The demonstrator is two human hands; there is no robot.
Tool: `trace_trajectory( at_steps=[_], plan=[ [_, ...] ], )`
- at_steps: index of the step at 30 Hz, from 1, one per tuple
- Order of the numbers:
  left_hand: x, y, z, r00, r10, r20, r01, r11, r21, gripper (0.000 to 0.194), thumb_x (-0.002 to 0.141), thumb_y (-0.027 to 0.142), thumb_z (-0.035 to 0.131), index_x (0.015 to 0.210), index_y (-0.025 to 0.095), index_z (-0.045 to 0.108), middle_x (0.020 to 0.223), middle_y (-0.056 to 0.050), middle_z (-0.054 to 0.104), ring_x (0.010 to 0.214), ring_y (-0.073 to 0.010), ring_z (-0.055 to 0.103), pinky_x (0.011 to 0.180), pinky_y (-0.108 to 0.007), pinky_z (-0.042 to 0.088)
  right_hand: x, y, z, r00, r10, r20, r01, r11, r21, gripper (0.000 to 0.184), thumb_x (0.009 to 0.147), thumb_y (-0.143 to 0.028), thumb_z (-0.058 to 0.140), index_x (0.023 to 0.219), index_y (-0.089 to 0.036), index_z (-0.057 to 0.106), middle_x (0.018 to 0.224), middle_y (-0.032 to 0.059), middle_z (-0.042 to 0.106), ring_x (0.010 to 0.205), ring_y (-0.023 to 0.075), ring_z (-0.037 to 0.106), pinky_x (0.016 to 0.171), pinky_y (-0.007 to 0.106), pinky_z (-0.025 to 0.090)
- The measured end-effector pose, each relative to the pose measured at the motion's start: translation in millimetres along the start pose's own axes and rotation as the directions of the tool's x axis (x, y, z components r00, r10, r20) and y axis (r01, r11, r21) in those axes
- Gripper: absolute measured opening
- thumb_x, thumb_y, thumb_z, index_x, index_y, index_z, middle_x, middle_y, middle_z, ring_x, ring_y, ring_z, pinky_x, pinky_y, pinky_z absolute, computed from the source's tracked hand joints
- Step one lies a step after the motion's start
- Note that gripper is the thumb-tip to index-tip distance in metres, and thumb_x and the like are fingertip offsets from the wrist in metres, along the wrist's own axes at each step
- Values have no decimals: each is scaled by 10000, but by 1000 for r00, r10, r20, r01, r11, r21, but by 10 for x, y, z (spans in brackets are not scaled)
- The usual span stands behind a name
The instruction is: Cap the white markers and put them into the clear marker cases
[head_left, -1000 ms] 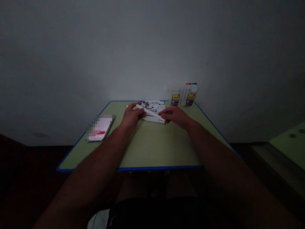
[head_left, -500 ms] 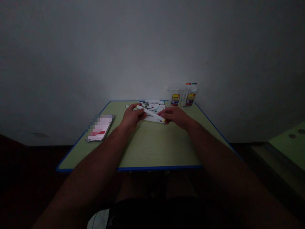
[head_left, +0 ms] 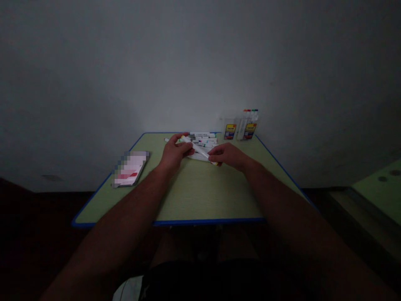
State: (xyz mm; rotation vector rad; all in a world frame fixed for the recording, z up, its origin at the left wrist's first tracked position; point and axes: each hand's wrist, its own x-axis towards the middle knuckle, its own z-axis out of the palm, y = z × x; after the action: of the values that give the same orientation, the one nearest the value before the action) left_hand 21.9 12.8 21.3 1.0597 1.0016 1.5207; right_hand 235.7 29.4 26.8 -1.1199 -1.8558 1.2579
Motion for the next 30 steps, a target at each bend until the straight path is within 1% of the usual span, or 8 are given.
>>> trace_trajectory(
  at_steps=[3,7,11,16,20,24,30],
  plan=[
    [-5,-18,4,1000,0,21,-1,1000,5,592,661,100,794,1209,201,595,773,-16,714,661,-140,672,673,-273,581,3,4,11,1000,-6,-4,6,1000,6,145,691,-207,829,821,-159,785,676,23,714,524,83,575,491,201,476],
    [-35,-33,40,999,-1,44,0,999,34,768,652,99,805,1352,219,513,786,-21,723,664,-156,688,667,-285,581,3,7,35,1000,-3,-13,3,1000,18,151,687,-204,823,827,-166,781,691,19,713,537,89,579,492,208,475],
    [-68,-40,77,999,15,52,-18,998,61,855,655,104,811,1420,236,451,743,2,707,619,-151,675,657,-295,582,6,17,55,999,-27,24,26,999,30,168,699,-237,807,840,-156,765,689,21,703,542,92,569,498,214,466],
    [-76,-51,91,998,40,44,-43,996,73,875,655,131,830,1427,257,437,723,21,689,595,-138,654,662,-294,571,11,27,88,997,-66,34,65,998,16,183,697,-278,793,821,-153,743,652,8,675,522,86,545,487,211,435],
    [-80,-55,100,999,43,29,-44,998,50,849,652,122,821,1403,269,454,737,30,684,632,-136,662,685,-285,562,11,34,119,996,-87,20,88,996,-9,180,700,-290,774,812,-153,737,639,8,668,511,87,533,482,216,415],
    [-89,-61,116,998,55,38,-56,998,17,845,643,122,810,1397,267,459,734,37,687,626,-137,663,679,-283,558,22,57,145,995,-104,12,104,995,-4,185,679,-292,777,788,-150,731,620,3,660,501,86,526,491,220,409],
    [-78,-91,144,997,76,12,-75,996,-46,810,639,95,807,1369,264,498,780,11,705,625,-144,667,659,-295,555,34,75,167,996,-83,-41,83,996,20,181,640,-275,800,737,-152,709,599,-2,647,498,86,521,495,223,406]
  ],
)
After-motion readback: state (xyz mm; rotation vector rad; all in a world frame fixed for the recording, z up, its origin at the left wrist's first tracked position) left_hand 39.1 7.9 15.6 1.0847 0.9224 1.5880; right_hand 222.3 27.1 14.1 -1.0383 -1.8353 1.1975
